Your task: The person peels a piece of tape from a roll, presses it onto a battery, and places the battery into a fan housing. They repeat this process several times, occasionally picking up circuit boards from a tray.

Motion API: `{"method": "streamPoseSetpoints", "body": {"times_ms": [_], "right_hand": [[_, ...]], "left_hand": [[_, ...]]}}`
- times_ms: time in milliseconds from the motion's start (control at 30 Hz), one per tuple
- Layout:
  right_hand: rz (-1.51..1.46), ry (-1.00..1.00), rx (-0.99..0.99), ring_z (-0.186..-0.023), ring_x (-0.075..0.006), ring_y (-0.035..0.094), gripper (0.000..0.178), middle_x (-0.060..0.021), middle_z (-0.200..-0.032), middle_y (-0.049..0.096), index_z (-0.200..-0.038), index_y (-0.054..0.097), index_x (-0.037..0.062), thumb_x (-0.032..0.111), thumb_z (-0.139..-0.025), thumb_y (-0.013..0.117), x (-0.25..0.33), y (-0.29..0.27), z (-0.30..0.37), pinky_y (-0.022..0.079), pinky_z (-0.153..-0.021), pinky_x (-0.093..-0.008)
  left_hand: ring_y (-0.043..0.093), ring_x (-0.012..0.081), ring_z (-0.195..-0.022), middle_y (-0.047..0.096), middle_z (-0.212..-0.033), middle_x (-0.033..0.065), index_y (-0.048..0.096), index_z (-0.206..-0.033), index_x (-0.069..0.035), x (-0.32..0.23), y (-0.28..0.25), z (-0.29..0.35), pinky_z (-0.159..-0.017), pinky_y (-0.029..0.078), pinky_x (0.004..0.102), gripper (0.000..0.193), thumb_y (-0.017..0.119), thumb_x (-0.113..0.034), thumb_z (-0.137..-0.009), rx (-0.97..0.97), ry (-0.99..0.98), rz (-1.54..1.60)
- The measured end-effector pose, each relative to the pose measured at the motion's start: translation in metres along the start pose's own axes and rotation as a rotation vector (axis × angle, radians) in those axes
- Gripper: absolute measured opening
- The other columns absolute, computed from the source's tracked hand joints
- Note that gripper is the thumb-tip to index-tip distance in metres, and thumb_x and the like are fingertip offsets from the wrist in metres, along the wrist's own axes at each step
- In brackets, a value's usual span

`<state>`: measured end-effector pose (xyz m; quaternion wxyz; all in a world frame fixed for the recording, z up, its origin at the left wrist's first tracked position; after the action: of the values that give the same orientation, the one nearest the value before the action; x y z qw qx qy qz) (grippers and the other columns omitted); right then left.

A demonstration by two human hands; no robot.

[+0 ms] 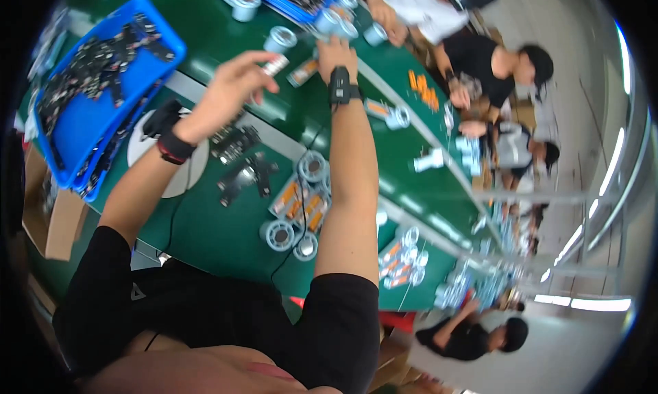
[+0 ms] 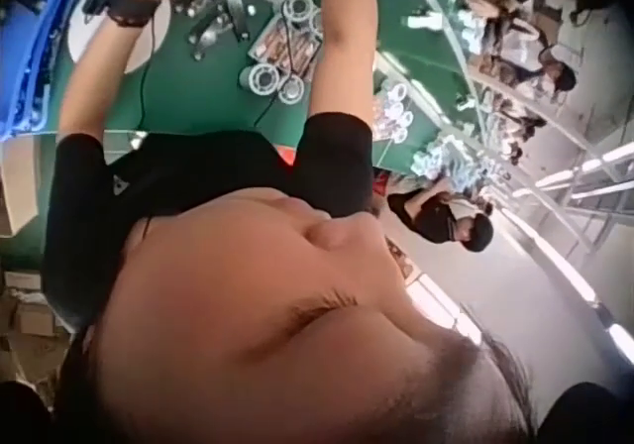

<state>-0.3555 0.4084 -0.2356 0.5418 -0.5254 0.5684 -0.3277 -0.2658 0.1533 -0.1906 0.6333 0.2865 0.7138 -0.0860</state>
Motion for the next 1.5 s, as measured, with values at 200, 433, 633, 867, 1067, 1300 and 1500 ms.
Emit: {"method": "streamPoseSetpoints", "body": {"times_ms": [200, 433, 633, 867, 1067, 1300, 1500], "right_hand": [[-0.355, 0.465, -0.318, -0.117, -0.0410, 0.057, 0.049, -0.0235, -0.129, 0.057, -0.110, 0.067, -0.0030, 0.028, -0.074, 0.080, -0.034, -0.163, 0.190, 0.049, -0.100, -0.0436], [-0.977, 1.147, -0.155, -0.081, -0.0158, 0.063, 0.053, -0.0085, -0.102, 0.065, -0.135, 0.053, -0.0020, 0.013, -0.087, 0.070, -0.078, -0.151, 0.472, 0.053, -0.068, -0.0283], [-0.575, 1.179, 0.171, -0.076, -0.0208, 0.066, 0.049, -0.0124, -0.099, 0.068, -0.134, 0.056, 0.0033, 0.030, -0.094, 0.065, 0.053, -0.171, 0.460, 0.053, -0.064, -0.0318], [-0.305, 1.038, 0.205, -0.091, -0.0401, 0.065, 0.043, -0.0195, -0.102, 0.067, -0.125, 0.063, 0.0021, 0.028, -0.091, 0.071, 0.099, -0.157, 0.411, 0.053, -0.079, -0.0470], [-0.416, 0.738, 0.096, -0.090, -0.0339, 0.067, 0.044, -0.0166, -0.105, 0.067, -0.126, 0.063, 0.0023, 0.025, -0.090, 0.073, 0.113, -0.141, 0.411, 0.053, -0.076, -0.0422], [-0.311, 0.831, -0.014, -0.090, -0.0264, 0.067, 0.056, -0.0177, -0.109, 0.066, -0.132, 0.060, -0.0001, 0.019, -0.084, 0.079, 0.028, -0.168, 0.405, 0.054, -0.074, -0.0367], [-0.486, 0.700, 0.234, -0.096, -0.0222, 0.068, 0.058, -0.0139, -0.111, 0.066, -0.134, 0.058, 0.0008, 0.011, -0.080, 0.076, -0.047, -0.098, 0.399, 0.056, -0.078, -0.0350]], "left_hand": [[0.067, 0.0175, -0.076, 0.071, -0.092, 0.0121, 0.056, -0.130, 0.000, 0.005, 0.048, 0.016, -0.065, 0.052, 0.0328, 0.041, 0.062, -0.014, -0.092, 0.120, 0.015, -0.219], [0.067, 0.0374, -0.076, 0.068, -0.097, 0.0248, 0.049, -0.135, -0.002, 0.024, 0.102, 0.080, -0.067, 0.054, 0.0465, 0.053, 0.063, -0.011, -0.085, 0.253, 0.364, -0.807], [0.067, 0.0410, -0.089, 0.066, -0.108, 0.0242, 0.043, -0.142, -0.005, 0.035, 0.114, 0.096, -0.073, 0.055, 0.0476, 0.060, 0.065, -0.012, -0.086, 0.420, 0.098, -0.988], [0.066, 0.0429, -0.083, 0.066, -0.103, 0.0255, 0.037, -0.145, -0.004, 0.037, 0.125, 0.104, -0.071, 0.054, 0.0495, 0.063, 0.062, -0.008, -0.088, 0.533, 0.009, -1.012], [0.065, 0.0456, -0.083, 0.066, -0.100, 0.0280, 0.035, -0.146, -0.003, 0.045, 0.126, 0.107, -0.071, 0.052, 0.0524, 0.065, 0.061, -0.004, -0.087, 0.544, 0.049, -0.865], [0.065, 0.0466, -0.083, 0.065, -0.099, 0.0281, 0.033, -0.147, -0.003, 0.045, 0.117, 0.106, -0.071, 0.052, 0.0534, 0.066, 0.061, -0.004, -0.087, 0.548, 0.001, -0.848], [0.065, 0.0459, -0.081, 0.065, -0.102, 0.0282, 0.033, -0.147, -0.003, 0.045, 0.121, 0.106, -0.069, 0.053, 0.0534, 0.067, 0.062, -0.005, -0.086, 0.588, -0.031, -0.889]]}}
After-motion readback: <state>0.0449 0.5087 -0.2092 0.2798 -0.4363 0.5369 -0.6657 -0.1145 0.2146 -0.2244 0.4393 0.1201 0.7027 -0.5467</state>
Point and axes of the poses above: each hand's wrist, its own z-axis away from the middle knuckle, its own y-axis out of the palm, x = y × z, the point moved 6 cm from there along -z, towards the middle knuckle
